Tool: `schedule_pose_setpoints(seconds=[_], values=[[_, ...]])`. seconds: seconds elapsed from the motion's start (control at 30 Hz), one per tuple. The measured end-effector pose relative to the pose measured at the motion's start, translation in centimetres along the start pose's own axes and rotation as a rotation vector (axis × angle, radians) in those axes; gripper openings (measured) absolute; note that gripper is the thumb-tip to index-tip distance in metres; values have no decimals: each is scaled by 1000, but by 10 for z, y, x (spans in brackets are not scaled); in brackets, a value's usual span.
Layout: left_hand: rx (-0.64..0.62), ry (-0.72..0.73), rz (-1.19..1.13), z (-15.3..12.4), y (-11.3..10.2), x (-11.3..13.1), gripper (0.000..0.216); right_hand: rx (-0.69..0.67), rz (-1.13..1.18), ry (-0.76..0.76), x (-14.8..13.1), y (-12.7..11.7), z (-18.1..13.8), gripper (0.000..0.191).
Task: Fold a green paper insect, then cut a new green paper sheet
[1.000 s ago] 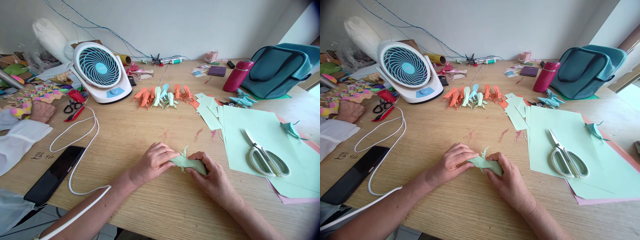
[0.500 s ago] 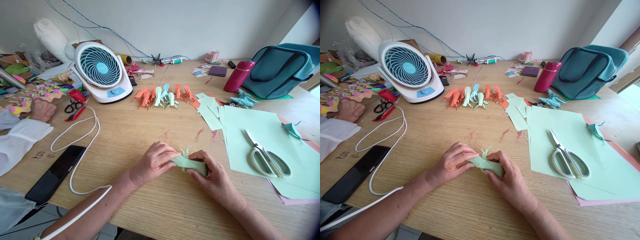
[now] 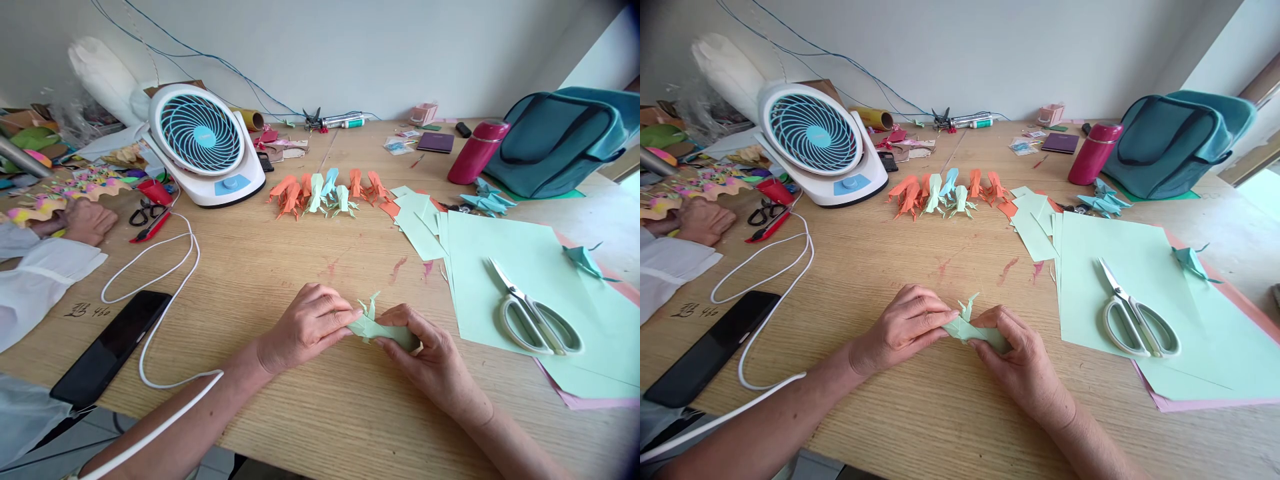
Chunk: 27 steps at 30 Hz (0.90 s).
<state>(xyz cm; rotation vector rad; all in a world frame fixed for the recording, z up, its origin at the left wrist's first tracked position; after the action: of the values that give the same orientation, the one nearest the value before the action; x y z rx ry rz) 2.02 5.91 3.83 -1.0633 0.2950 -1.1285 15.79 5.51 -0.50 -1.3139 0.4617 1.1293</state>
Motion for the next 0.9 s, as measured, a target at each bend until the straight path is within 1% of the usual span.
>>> schedule_pose_setpoints(seconds=[0.13,0.3,0.37,0.47,0.63,0.77,0.9], values=[[-27,-58,-39,0,7,-8,26,-17,-24,-4,-1,-1,4,8],[-31,-185,-71,-2,16,-21,24,-14,-130,25,7,-4,8,23],[-39,-207,-85,-3,18,-23,25,-8,-165,18,8,-4,7,21],[-53,-207,-108,-3,22,-22,27,-23,-176,3,8,-2,6,15],[-37,-211,-115,-5,22,-23,26,-80,-202,4,8,3,5,25],[-41,-201,-117,-5,24,-23,26,-95,-222,17,12,3,4,20],[-49,-206,-122,-5,25,-23,26,-95,-244,-24,10,5,3,21]])
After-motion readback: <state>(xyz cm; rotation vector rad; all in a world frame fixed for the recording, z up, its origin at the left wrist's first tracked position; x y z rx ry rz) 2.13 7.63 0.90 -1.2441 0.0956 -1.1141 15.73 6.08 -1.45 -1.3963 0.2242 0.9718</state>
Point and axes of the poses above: each hand's wrist, its own z-axis towards the middle knuckle, its own y-axis out of the palm, x = y × z, the point moved 10 cm from there along z, towards the middle knuckle, and after that the axes turned 2 degrees about -y, right-handed, at the moved point
